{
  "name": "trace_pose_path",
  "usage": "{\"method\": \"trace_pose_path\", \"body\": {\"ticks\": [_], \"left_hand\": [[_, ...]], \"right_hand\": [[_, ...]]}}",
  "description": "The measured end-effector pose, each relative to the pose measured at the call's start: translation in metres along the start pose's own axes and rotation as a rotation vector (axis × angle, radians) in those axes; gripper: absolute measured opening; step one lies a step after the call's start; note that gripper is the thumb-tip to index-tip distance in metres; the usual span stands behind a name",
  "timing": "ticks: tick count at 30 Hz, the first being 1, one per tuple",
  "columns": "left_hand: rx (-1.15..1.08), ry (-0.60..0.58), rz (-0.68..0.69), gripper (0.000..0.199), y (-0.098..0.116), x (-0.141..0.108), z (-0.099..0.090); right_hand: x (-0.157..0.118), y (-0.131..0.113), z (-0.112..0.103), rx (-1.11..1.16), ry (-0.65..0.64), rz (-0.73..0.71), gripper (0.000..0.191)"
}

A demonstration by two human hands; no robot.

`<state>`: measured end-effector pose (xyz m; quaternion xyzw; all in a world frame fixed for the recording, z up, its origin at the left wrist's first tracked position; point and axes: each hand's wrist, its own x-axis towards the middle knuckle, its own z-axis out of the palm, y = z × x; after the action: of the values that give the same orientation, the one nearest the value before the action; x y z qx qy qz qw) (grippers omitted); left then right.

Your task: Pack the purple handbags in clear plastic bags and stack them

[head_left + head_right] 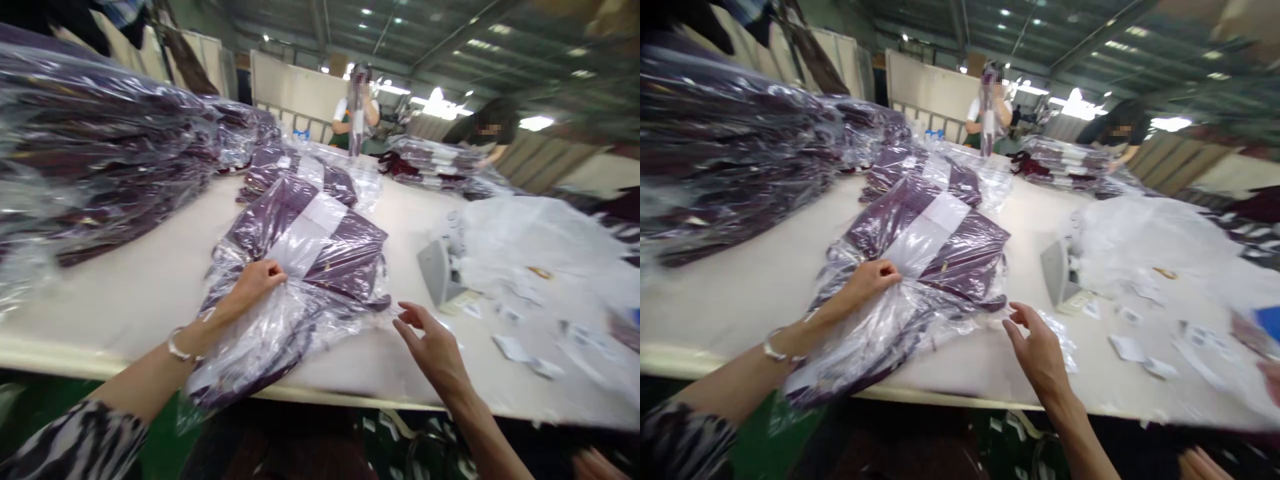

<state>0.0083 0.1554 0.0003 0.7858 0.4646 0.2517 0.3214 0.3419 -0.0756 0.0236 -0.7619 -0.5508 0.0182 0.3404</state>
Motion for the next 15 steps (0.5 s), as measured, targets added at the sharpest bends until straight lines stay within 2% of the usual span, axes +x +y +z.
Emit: {"method": "trace_pose_path", "body": {"ticks": [2, 5, 7, 9, 11, 13, 15], "left_hand": [[0.039, -0.003, -0.004, 0.027, 0.0, 0.001, 0.0], [0.114, -0.007, 0.027, 0.025, -0.003, 0.006, 0.0], [0.203, 0.025, 0.121, 0.023, -0.006, 0.007, 0.002], [0.32, 0.094, 0.242, 0.023, -0.009, 0.008, 0.003], [0.411, 0.15, 0.306, 0.025, -0.013, 0.009, 0.005], [0.452, 0.16, 0.293, 0.027, -0.015, 0.01, 0.007], [0.465, 0.141, 0.261, 0.027, -0.015, 0.011, 0.007]], "right_hand": [[0.006, 0.02, -0.037, -0.023, 0.136, 0.108, 0.041], [0.031, 0.06, -0.095, -0.121, 0.405, 0.262, 0.047], [0.053, 0.088, -0.12, -0.087, 0.447, 0.41, 0.044], [0.076, 0.11, -0.127, 0.063, 0.355, 0.581, 0.035], [0.097, 0.123, -0.119, 0.23, 0.243, 0.702, 0.031], [0.114, 0.129, -0.103, 0.322, 0.2, 0.734, 0.029], [0.124, 0.131, -0.089, 0.386, 0.216, 0.728, 0.025]]}}
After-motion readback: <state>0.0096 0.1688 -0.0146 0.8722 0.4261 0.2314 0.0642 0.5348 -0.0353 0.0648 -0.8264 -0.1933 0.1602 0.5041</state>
